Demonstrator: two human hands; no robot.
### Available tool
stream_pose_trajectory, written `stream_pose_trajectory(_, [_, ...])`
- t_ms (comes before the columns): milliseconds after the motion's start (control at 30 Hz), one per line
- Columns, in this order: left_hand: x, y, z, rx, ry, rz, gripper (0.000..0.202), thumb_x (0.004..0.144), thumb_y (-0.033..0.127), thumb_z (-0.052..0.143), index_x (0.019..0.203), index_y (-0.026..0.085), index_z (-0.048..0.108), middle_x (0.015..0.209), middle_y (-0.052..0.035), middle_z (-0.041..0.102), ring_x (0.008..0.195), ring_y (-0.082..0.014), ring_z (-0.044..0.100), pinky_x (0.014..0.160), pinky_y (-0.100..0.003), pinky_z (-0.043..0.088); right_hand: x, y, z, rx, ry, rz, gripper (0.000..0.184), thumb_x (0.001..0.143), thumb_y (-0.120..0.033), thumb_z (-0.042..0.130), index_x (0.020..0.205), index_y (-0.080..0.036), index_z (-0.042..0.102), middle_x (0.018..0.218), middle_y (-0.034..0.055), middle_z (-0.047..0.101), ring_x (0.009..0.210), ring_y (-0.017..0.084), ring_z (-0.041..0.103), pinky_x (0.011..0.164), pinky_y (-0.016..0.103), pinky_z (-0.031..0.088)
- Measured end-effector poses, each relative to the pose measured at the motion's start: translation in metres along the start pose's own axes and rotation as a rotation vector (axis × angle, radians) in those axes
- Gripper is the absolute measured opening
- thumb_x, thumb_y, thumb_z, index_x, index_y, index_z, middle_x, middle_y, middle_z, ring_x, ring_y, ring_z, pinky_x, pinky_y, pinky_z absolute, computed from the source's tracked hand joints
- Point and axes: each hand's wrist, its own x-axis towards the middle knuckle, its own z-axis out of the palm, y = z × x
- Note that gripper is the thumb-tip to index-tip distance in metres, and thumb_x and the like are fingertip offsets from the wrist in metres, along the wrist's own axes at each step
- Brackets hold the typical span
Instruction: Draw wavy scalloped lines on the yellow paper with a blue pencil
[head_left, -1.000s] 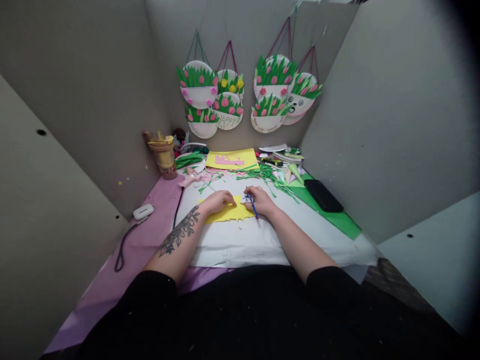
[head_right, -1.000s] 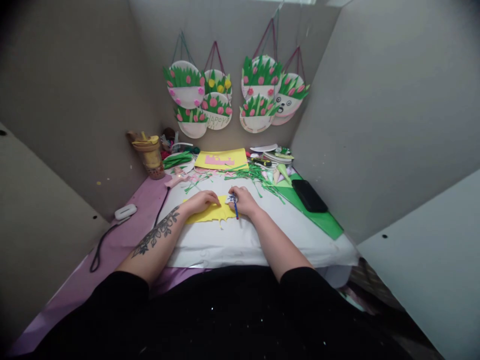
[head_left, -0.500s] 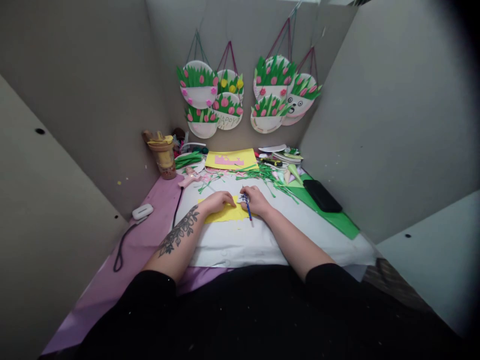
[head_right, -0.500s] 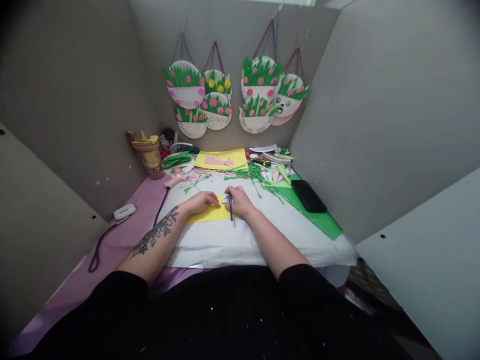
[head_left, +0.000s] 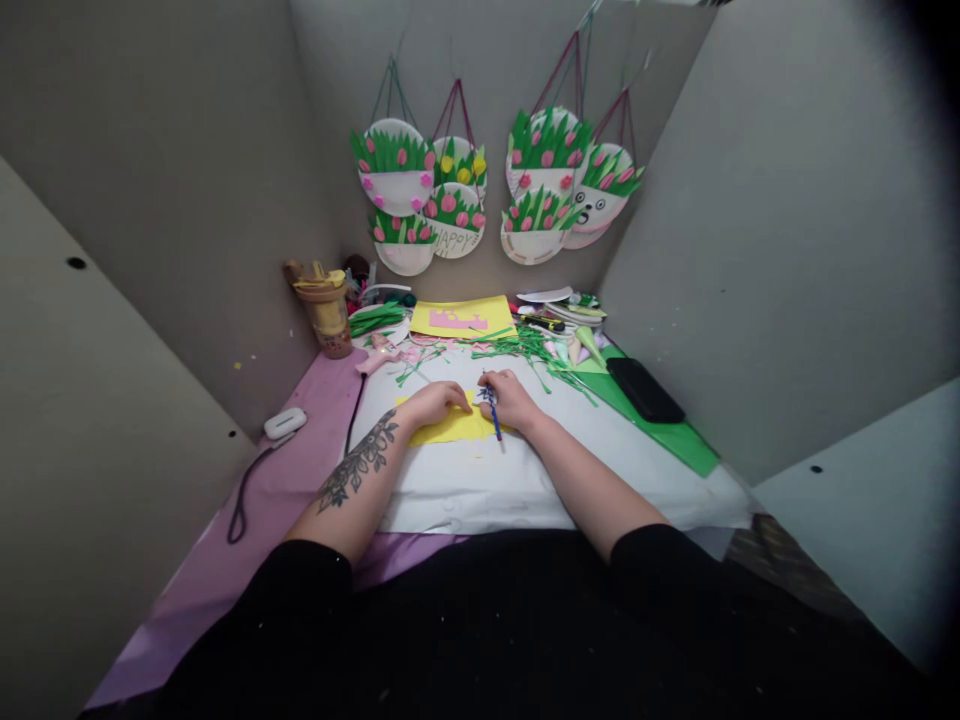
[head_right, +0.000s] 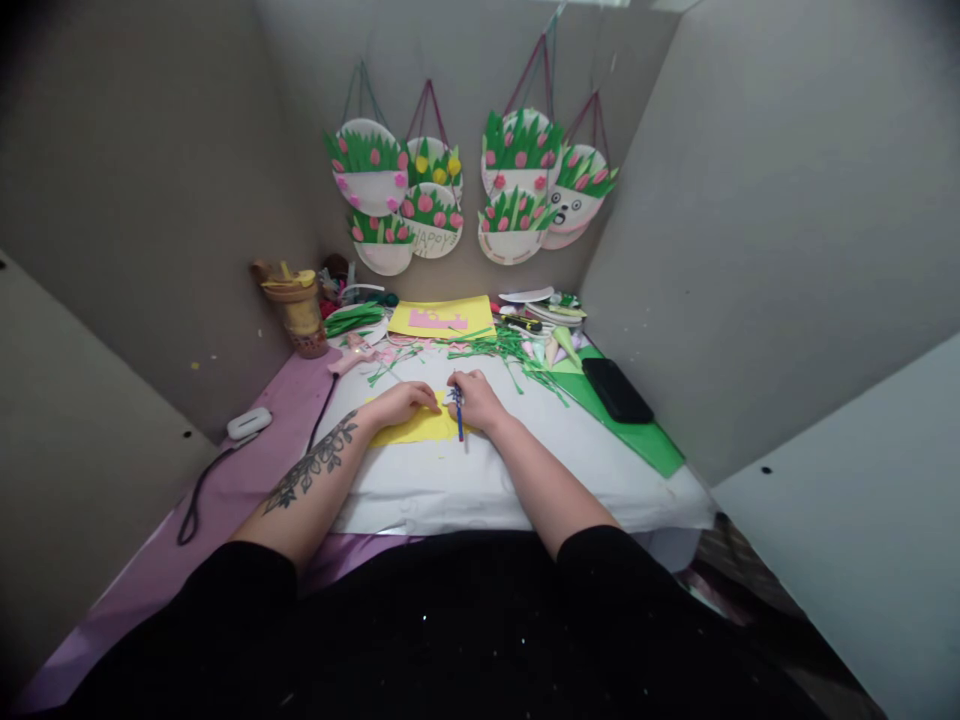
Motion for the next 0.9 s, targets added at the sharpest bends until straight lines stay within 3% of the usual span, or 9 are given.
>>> stream_pose_trajectory(467, [0.0,0.003,-0.001,0.013,-0.008,-0.023,0.052,0.067,-0.009,0.041,0.095,0.021,0.074,0.104,-0.0046,0.067,0.092,-0.0144,0.062,0.086,-0.024,0.045,-0.011,0.002,-0.018,0.02,-0.028,0.046,0.033,0.058,-0.018,0.06,0.091,-0.021,0.055,0.079,0.0034,0.056,0.086,0.023,0.045,0.076,0.032,0.042])
stream_pose_trajectory(900, [0.0,0.004,-0.002,-0.001,-0.014,-0.028,0.053,0.067,-0.009,0.041,0.094,0.021,0.074,0.103,-0.0045,0.067,0.091,-0.0143,0.062,0.086,-0.024,0.045,-0.006,-0.001,-0.012,0.006,-0.032,-0.008,0.033,0.059,-0.017,0.059,0.092,-0.02,0.055,0.08,0.0043,0.057,0.087,0.023,0.044,0.077,0.033,0.041])
